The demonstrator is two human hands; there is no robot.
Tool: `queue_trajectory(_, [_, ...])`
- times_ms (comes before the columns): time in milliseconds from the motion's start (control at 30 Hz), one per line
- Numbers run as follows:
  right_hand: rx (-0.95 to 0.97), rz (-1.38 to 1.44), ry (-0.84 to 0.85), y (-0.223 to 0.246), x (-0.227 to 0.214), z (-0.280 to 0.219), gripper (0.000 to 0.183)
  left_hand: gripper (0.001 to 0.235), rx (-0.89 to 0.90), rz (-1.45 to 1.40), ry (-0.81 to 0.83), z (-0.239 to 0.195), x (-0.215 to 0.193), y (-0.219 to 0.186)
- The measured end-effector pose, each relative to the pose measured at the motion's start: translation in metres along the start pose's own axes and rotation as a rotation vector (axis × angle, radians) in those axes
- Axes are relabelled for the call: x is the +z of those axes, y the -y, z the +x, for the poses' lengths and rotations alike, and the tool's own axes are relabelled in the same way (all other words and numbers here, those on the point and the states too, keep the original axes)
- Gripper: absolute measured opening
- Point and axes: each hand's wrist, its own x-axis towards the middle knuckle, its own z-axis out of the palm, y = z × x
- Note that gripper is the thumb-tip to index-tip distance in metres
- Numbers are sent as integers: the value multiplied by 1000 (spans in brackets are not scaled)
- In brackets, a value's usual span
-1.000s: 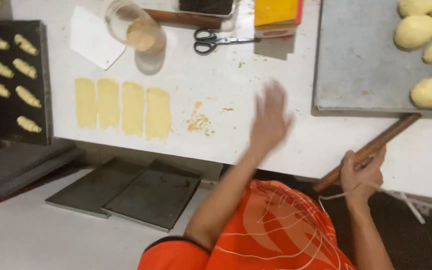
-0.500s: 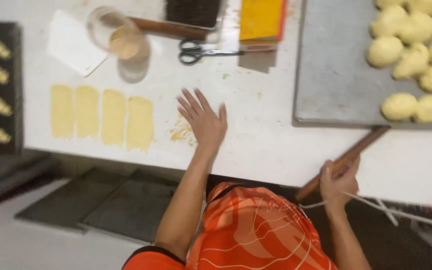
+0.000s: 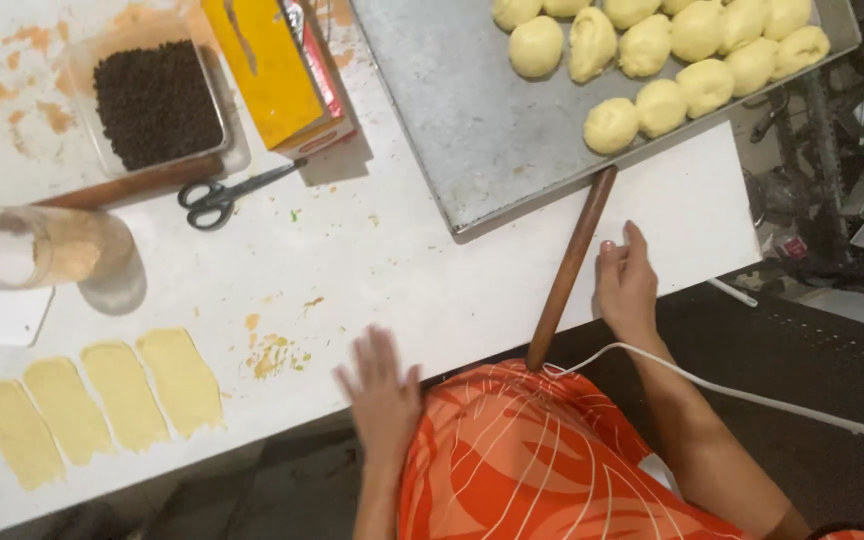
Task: The person rolls dough balls into flat strips using a rolling pin on a white countertop. They then sprinkle dark seeds onto the strips and roll them into crescent shapes, placing the finished pastries onto a black baking tray.
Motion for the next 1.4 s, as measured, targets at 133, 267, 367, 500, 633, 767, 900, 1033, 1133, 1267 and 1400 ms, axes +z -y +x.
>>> queue_trajectory(133, [-215, -8, -174, -7, -18, 21, 51, 70, -219, -107, -331, 26, -11, 26])
queue_trajectory(267, [-504, -144, -159, 21, -42, 58, 45, 74, -377, -231, -413, 89, -35, 35])
queue_trajectory(367, [-592, -423, -8, 42, -49, 107, 51, 85, -403, -534, -324, 119, -82, 38])
queue_trajectory(500, [-689, -830, 86, 78, -44, 159, 45, 55, -391, -1342, -477, 126, -119, 63])
queue_trajectory(633, [-595, -1219, 433, 99, -33, 189, 49, 17, -370, -1253, -669, 101, -98, 70])
queue_trajectory(767, [-620, -1153, 559, 129, -32, 185, 27, 41, -541, -1023, -511, 63, -57, 56])
queue_trajectory(900, [-751, -601, 451, 157, -27, 134, 34, 27, -340, -1269, -351, 42, -92, -2])
queue_trajectory(1033, [-741, 215, 382, 171, 8, 68, 41, 19, -383, -1189, -404, 56, -85, -18])
queue_trajectory(1133, [-595, 319, 482, 167, 27, 17, 42, 33, -342, -1105, -388, 59, -88, -21])
queue_trajectory(1267, [-234, 351, 562, 142, 52, -30, 55, 63, -32, -1609, -155, 53, -94, -37])
queue_trajectory(1400, [-224, 317, 653, 120, 60, -46, 34, 79, -128, -1521, 8, 58, -76, -51])
